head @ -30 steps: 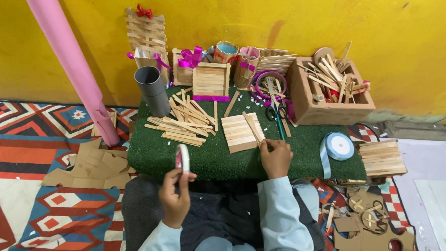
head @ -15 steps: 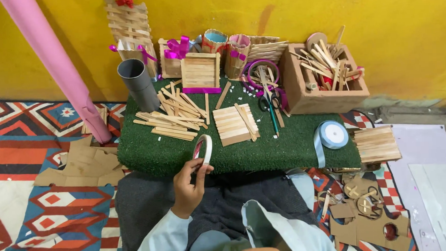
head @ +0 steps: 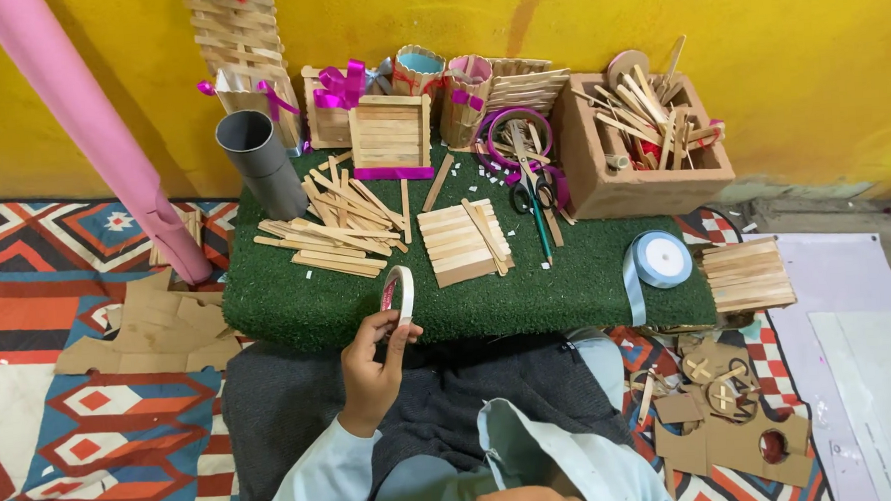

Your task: The person assembles a craft structure by taking wooden blocks and applying tape to them with both hands, using scissors to cut the tape from a roll.

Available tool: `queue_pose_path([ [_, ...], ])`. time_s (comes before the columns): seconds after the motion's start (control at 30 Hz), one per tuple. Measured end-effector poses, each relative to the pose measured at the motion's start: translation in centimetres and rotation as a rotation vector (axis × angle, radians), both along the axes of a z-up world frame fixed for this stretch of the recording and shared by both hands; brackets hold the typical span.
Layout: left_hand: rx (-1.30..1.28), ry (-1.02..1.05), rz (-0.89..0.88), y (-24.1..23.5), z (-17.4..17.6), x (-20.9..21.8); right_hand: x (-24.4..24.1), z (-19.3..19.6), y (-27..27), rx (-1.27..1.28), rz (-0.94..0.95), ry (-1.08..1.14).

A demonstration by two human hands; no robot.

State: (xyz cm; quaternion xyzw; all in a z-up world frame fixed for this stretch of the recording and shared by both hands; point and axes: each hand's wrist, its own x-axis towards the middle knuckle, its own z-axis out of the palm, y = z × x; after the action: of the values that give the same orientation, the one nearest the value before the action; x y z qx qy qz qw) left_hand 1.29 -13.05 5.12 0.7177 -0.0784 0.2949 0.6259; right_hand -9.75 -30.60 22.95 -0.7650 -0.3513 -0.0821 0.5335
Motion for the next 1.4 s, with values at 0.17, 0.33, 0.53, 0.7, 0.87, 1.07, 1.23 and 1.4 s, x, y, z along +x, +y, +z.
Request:
queue_pose_path([
  [0.17, -0.033, 0.053, -0.026, 0.2, 0.9, -0.5, 8.1, -3.0, -0.2, -0.077, -0.158, -0.370],
  [0.33, -0.055, 0.092, -0.048, 0.2, 2.0, -0.4, 17.1, -10.7, -3.3, -0.043, -0.298, -0.064],
  [0.53, 0.002, 0.094, -0.035, 0.7, 1.8, 1.0, 27.1, -18.3, -13.5, -0.137, -0.792, 0.085],
  [0.7, 0.124, 0.086, 0.037, 0.7, 1.2, 3.1, 34.0, -20.4, -16.4, -0.493, -0.846, -0.023],
  [0.87, 0.218, 0.096, 0.041, -0.5, -0.2, 5.5, 36.5, -20.8, -12.7, -0.793, -0.971, -0.157],
  [1.07, 0.509, 0.117, 0.116, -0.8, -3.5, 6.9, 37.7, -21.5, -9.6, -0.907, -0.990, -0.233],
  [1.23, 0.561, 0.121, 0.171, -0.4, -4.9, 7.6, 39.7, -21.4, -10.8, -0.889, -0.974, -0.072],
  [1.4, 0.422, 0.136, 0.065, 0.1, -4.1, 7.8, 38.9, -17.0, -11.9, -0.820, -0.616, 0.351],
])
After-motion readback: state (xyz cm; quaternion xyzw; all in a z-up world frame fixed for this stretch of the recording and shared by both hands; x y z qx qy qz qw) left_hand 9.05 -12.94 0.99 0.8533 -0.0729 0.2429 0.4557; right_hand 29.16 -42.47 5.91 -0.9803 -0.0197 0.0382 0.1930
